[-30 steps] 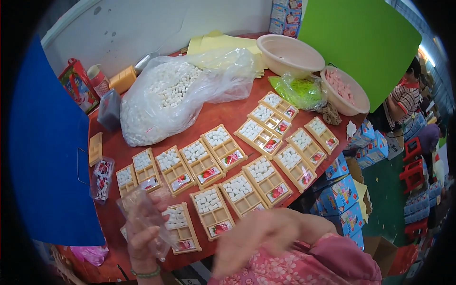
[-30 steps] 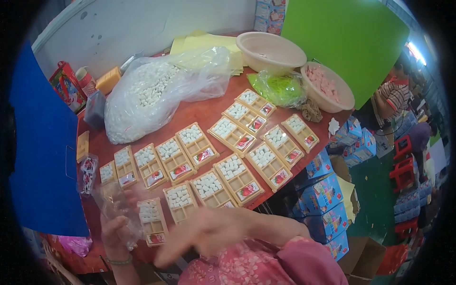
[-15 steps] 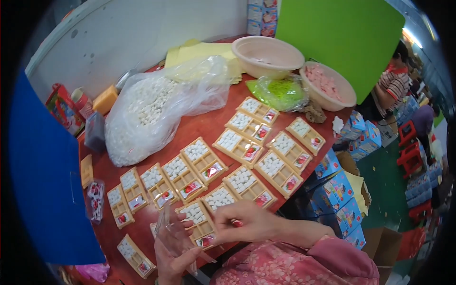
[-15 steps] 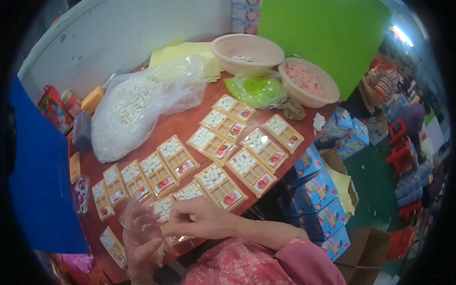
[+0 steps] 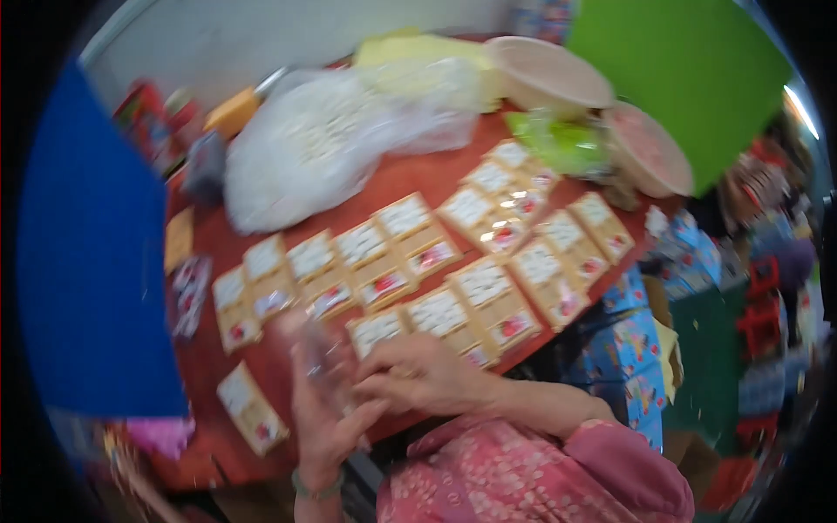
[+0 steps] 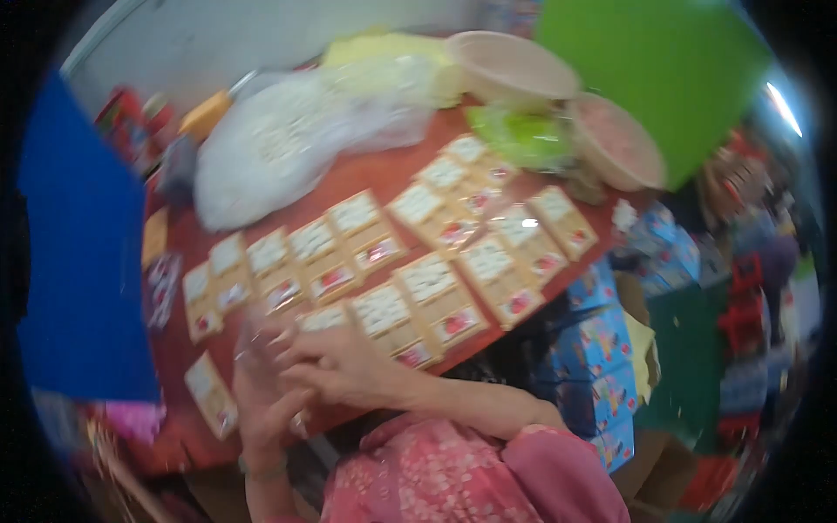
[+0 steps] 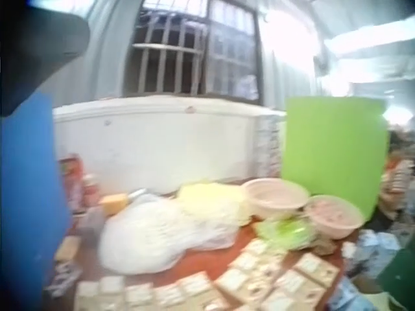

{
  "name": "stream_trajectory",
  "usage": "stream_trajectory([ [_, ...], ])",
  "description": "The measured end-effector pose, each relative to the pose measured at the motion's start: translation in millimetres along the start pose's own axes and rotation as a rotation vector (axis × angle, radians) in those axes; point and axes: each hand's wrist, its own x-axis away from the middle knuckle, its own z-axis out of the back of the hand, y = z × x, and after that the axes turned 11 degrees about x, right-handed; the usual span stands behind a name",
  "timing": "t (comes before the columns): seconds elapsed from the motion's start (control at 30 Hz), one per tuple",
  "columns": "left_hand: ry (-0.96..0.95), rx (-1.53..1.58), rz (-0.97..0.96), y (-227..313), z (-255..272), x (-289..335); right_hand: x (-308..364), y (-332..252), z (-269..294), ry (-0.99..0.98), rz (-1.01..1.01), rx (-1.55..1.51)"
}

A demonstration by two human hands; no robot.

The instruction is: Packaging small white snacks into plastic trays and clear sleeves.

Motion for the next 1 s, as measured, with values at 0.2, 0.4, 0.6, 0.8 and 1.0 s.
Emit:
stream_trajectory([
  [0.2, 0.044, -0.253, -0.010, 9.7, 18.3, 6.8, -12.8, -9.5, -17.9, -0.152, -0.292, -0.286],
  [0.4, 0.049, -0.125, 0.035, 20.2, 24.4, 10.5, -23.9, -4.0, -32.4, -0.145, -0.315, -0.355],
  [0.6, 0.093, 0.022, 0.111, 34.9, 50.9, 13.1, -48.5, -7.3, -34.1, -0.187, -0.281, -0.354],
  [0.8, 0.282, -0.172, 0.005, 63.3, 104.7, 19.9, -112.9, 3.3, -44.8, -0.119, -0.235, 0.036],
  [1.0, 0.377, 0.073, 0.029, 96.4, 132.2, 0.1, -186.8, 54.9, -89.2, 0.005, 0.002, 0.170],
])
